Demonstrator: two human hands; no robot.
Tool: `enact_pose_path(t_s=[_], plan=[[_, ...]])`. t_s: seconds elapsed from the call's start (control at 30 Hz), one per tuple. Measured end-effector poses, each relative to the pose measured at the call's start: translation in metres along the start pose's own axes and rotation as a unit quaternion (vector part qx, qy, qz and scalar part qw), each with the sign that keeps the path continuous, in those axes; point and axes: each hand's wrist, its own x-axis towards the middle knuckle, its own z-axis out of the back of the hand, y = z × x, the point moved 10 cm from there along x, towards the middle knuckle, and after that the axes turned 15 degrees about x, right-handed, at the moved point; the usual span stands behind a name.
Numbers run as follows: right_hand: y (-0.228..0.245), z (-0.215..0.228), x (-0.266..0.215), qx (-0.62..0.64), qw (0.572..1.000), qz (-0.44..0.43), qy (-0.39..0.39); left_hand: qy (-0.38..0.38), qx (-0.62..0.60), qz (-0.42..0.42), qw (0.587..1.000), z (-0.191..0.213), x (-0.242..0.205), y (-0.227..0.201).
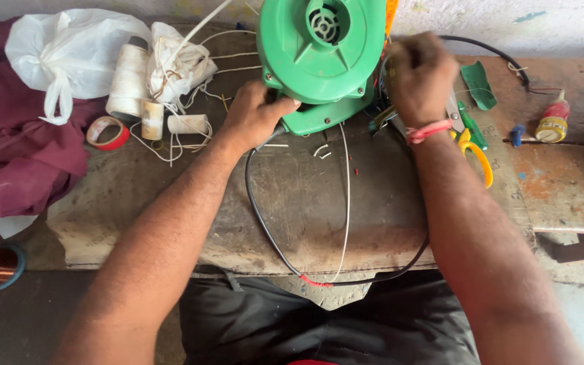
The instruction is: The person assembles a green leaf blower on a workbench. They align the housing halves, insert screws, and tighten them with a screwdriver. Finally, they attach the black nozzle tube to the blower body.
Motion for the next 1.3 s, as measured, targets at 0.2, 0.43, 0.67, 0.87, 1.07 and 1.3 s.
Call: enact_pose_path(t_s=[0.2, 0.43, 0.67, 0.87, 1.07, 1.3], plan=[[-0.001, 0.052, -0.001, -0.063, 0.997, 0.027, -0.032, 0.095, -0.172, 0.041, 0.98, -0.015, 0.004, 0.01], [-0.024, 0.103, -0.037, -0.369, 0.913, -0.104, 0.14, 0.065, -0.193, 0.043, 0.978, -0.008, 0.005, 0.014], [-0.046, 0.128, -0.066, -0.299, 0.918, -0.197, 0.173, 0.049, -0.122, 0.056, 0.99, -0.003, 0.004, 0.011], [-0.053, 0.139, -0.049, -0.25, 0.934, -0.236, 0.098, 0.065, -0.196, 0.052, 0.977, -0.001, 0.001, 0.005], [0.039, 0.165, -0.042, -0.091, 0.992, -0.071, -0.058, 0.063, -0.31, 0.088, 0.945, 0.007, -0.005, 0.025], [0.139, 0.129, -0.024, 0.114, 0.989, 0.081, -0.051, 0.035, -0.476, 0.042, 0.878, 0.022, -0.012, 0.023]])
